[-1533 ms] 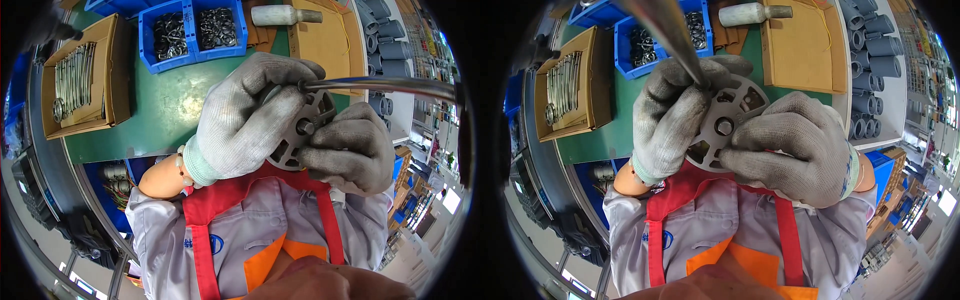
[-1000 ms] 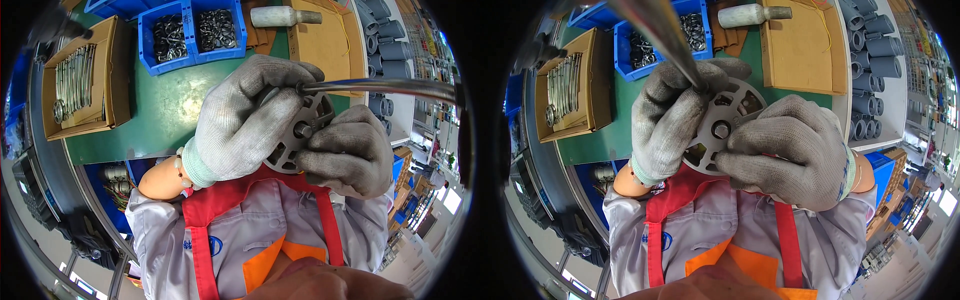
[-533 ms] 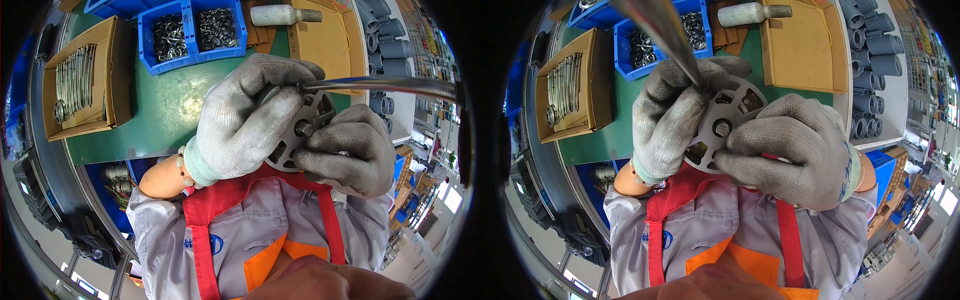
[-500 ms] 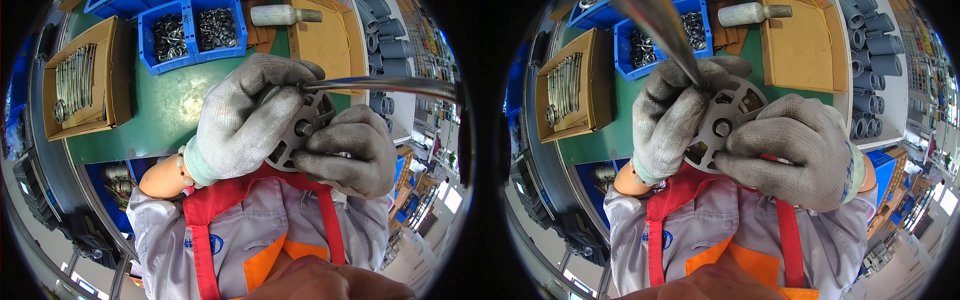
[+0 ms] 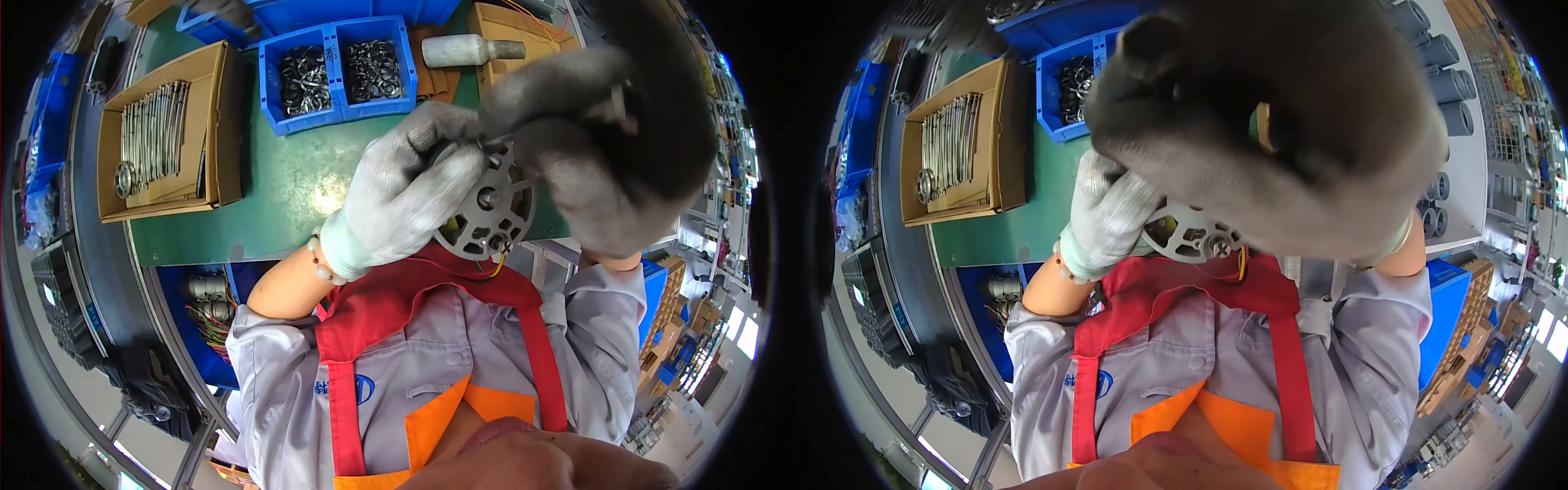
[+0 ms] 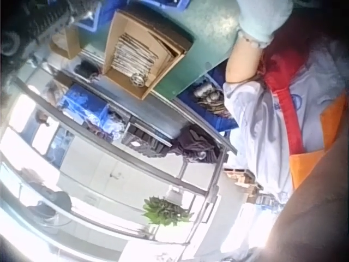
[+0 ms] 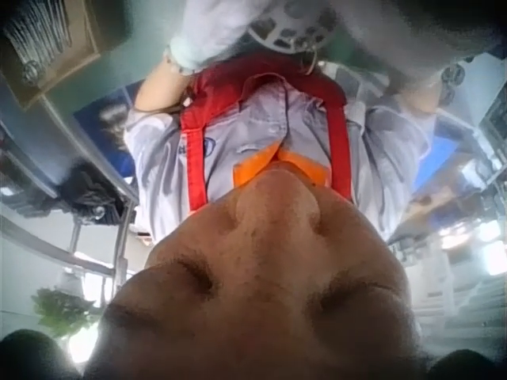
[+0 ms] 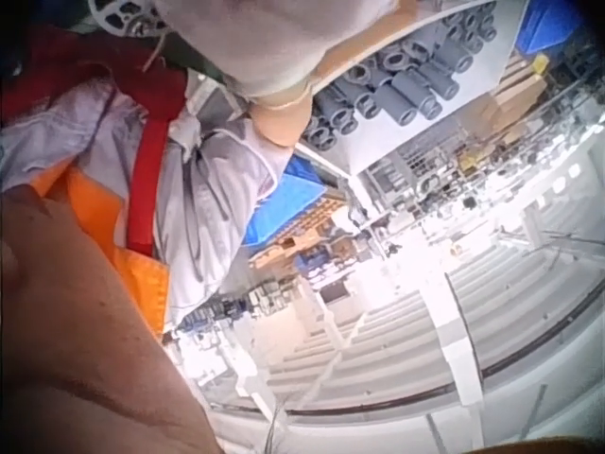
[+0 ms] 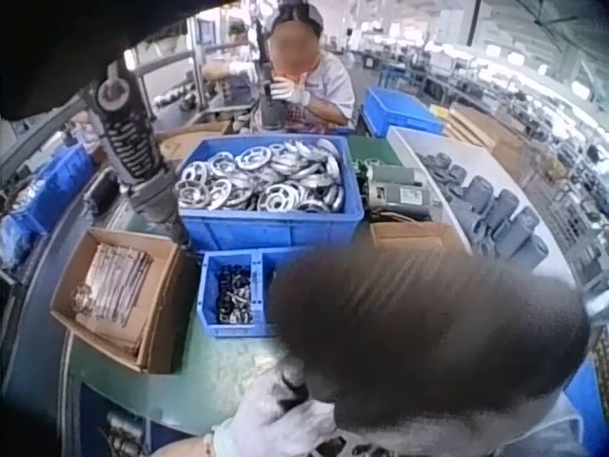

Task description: The person assembles a motor by inserting a rotor into a housing, placing an end cap, and tightening screws with an electric screwdriver. The person then gathers long metal bolts, marks their heads with a marker pen, and returns them to a box.

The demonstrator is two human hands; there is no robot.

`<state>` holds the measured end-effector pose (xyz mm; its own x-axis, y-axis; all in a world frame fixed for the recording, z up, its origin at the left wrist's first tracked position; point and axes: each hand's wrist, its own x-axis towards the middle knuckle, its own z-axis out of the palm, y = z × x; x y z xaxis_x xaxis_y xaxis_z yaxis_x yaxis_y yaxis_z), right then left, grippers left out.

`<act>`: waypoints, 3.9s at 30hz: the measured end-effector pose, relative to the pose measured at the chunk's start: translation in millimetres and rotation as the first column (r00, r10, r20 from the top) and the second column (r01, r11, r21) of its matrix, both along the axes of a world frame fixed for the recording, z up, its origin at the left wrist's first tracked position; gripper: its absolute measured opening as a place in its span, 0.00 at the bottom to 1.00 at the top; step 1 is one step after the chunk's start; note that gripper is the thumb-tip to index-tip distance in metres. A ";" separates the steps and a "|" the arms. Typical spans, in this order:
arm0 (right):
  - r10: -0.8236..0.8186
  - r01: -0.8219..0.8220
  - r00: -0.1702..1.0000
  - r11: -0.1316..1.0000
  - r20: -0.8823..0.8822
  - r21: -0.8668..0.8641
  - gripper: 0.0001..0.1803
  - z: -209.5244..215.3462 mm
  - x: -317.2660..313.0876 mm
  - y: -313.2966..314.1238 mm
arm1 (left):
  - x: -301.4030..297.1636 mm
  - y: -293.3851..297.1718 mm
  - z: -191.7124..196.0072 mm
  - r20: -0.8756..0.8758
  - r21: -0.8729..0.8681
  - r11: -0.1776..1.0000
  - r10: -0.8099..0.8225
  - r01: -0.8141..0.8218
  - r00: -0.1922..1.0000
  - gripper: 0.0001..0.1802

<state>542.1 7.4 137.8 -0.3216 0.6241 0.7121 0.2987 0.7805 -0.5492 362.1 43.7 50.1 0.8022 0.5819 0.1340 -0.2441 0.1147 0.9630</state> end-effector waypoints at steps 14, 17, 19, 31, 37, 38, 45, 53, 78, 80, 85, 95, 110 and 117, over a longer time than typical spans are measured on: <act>-0.094 0.191 0.858 0.971 0.505 -0.145 0.24 -18.5 27.5 -21.3 | 3.6 -1.3 -45.2 0.187 0.063 0.994 0.075 -0.088 0.980 0.49; -0.139 0.248 0.847 0.957 0.513 -0.149 0.22 -26.8 22.0 -20.8 | 16.9 4.1 -55.6 0.453 0.144 0.979 0.064 -0.144 0.889 0.58; -0.138 0.248 0.854 0.956 0.502 -0.159 0.22 -33.9 23.0 -19.0 | 17.1 4.4 -53.7 0.430 0.110 0.982 0.094 -0.156 0.898 0.57; 0.001 0.266 0.787 0.901 0.616 -0.342 0.22 -9.6 26.2 -20.8 | 18.6 20.2 -49.3 0.395 0.136 0.990 -0.093 0.042 0.914 0.58; -0.122 0.348 0.826 0.879 0.551 -0.327 0.20 -16.2 15.6 -22.7 | 18.5 9.7 -60.0 0.461 0.093 0.993 0.021 -0.072 0.887 0.59; -0.105 0.328 0.833 0.884 0.543 -0.333 0.21 -15.8 16.3 -22.3 | 18.9 9.6 -59.5 0.461 0.096 0.993 0.020 -0.073 0.887 0.59; 0.002 0.173 0.885 0.927 0.465 -0.333 0.27 -27.6 29.6 -20.1 | 15.3 8.5 -59.7 0.415 0.140 0.985 0.031 -0.097 0.909 0.59; 0.068 0.141 0.873 0.913 0.483 -0.384 0.25 -21.0 33.1 -15.4 | 18.5 7.8 -56.5 0.473 0.079 0.991 0.061 -0.111 0.879 0.57; -0.277 0.275 0.960 0.921 0.032 -0.276 0.23 23.1 -31.7 92.5 | -3.0 -14.2 -31.4 0.115 -0.125 0.991 0.068 -0.054 0.991 0.32; -0.044 -0.014 0.980 0.958 -0.196 -0.285 0.31 6.4 -55.6 140.1 | 0.0 -12.1 -22.6 0.037 -0.105 0.992 0.077 -0.073 0.996 0.34; -0.147 0.014 0.957 0.886 -0.250 -0.464 0.19 33.1 -69.0 123.8 | 0.7 -8.7 -30.0 0.173 -0.083 0.995 0.075 -0.061 0.982 0.45; 0.035 -0.086 0.971 0.974 -0.237 -0.212 0.24 49.5 -50.5 -33.7 | -1.4 -21.1 -30.2 0.118 -0.016 0.971 0.238 -0.238 0.964 0.22; -0.228 0.063 0.898 0.913 -0.376 -0.403 0.30 21.9 -61.3 -61.7 | 3.9 -12.4 -72.0 0.138 0.005 0.949 0.313 -0.316 0.940 0.18; -0.295 0.125 0.870 0.907 -0.396 -0.401 0.30 16.2 -65.4 -56.3 | 2.4 -9.7 -64.0 0.133 0.029 0.951 0.301 -0.307 0.944 0.19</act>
<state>476.7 -48.9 154.1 0.1382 0.8744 0.4650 0.0953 0.4556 -0.8851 364.4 33.9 -14.0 0.5630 0.7857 0.2562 -0.3793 -0.0298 0.9248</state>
